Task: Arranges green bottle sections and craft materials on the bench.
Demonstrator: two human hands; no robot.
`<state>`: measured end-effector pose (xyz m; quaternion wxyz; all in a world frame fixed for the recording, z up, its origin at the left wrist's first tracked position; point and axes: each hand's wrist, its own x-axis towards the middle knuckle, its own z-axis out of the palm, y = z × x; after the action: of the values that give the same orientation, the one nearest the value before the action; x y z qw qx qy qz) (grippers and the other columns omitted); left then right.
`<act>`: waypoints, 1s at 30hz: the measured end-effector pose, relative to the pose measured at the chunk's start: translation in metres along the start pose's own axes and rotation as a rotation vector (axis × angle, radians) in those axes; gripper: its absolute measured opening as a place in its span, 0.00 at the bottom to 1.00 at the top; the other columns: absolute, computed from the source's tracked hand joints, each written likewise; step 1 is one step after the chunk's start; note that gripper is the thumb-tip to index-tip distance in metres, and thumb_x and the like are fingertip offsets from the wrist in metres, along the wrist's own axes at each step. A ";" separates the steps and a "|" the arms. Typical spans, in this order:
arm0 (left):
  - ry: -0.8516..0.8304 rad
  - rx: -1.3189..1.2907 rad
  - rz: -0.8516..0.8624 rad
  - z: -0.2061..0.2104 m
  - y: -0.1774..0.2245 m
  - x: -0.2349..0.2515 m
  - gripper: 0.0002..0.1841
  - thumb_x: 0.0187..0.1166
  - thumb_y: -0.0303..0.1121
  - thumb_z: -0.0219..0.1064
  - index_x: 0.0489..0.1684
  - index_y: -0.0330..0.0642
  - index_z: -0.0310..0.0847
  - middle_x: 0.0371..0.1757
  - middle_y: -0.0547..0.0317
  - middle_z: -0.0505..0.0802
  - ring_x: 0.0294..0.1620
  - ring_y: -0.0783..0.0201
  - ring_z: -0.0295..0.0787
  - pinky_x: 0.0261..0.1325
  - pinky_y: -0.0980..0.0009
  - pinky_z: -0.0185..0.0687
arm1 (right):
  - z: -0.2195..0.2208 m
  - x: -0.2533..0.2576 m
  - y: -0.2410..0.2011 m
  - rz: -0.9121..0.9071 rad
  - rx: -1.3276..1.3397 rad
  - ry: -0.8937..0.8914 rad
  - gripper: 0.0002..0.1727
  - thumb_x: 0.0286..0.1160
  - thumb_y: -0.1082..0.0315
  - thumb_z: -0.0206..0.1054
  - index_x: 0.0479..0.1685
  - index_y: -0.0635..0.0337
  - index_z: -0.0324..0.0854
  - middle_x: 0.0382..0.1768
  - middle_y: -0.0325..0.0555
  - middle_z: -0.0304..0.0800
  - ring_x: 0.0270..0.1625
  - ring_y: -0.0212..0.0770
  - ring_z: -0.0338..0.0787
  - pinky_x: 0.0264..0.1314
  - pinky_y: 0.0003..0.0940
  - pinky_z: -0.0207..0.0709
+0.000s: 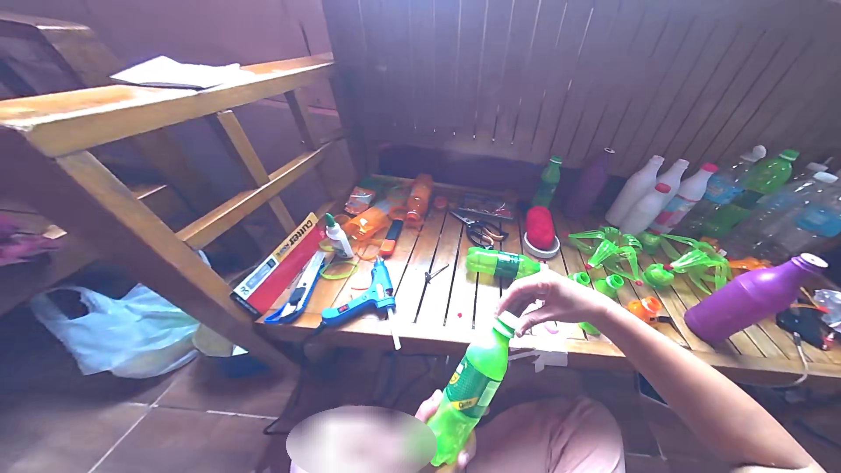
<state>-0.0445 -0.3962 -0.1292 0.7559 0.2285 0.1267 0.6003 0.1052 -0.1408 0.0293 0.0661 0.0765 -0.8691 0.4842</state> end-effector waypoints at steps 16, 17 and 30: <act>0.510 0.603 0.302 0.010 0.007 0.010 0.41 0.67 0.72 0.67 0.57 0.39 0.81 0.32 0.61 0.93 0.19 0.76 0.82 0.21 0.82 0.77 | 0.022 0.005 0.001 0.218 0.126 0.361 0.28 0.96 0.61 0.36 0.62 0.71 0.82 0.53 0.42 0.94 0.53 0.28 0.93 0.63 0.28 0.86; 0.499 0.545 0.292 0.011 0.008 0.010 0.40 0.66 0.72 0.68 0.55 0.39 0.81 0.32 0.60 0.93 0.18 0.76 0.82 0.20 0.82 0.77 | 0.015 0.003 -0.004 0.310 0.098 0.345 0.30 0.97 0.59 0.37 0.55 0.68 0.86 0.39 0.36 0.95 0.40 0.24 0.93 0.50 0.24 0.89; 0.445 0.847 0.399 0.007 0.010 0.014 0.40 0.68 0.70 0.68 0.63 0.40 0.81 0.39 0.69 0.95 0.30 0.81 0.87 0.30 0.83 0.83 | -0.002 -0.007 -0.018 0.127 -0.146 0.053 0.17 0.81 0.70 0.68 0.63 0.72 0.81 0.47 0.46 0.92 0.47 0.22 0.90 0.54 0.18 0.85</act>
<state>-0.0461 -0.3822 -0.1165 0.4226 0.4012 0.4702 0.6628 0.1153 -0.1484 0.0439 0.0639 0.0034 -0.9032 0.4244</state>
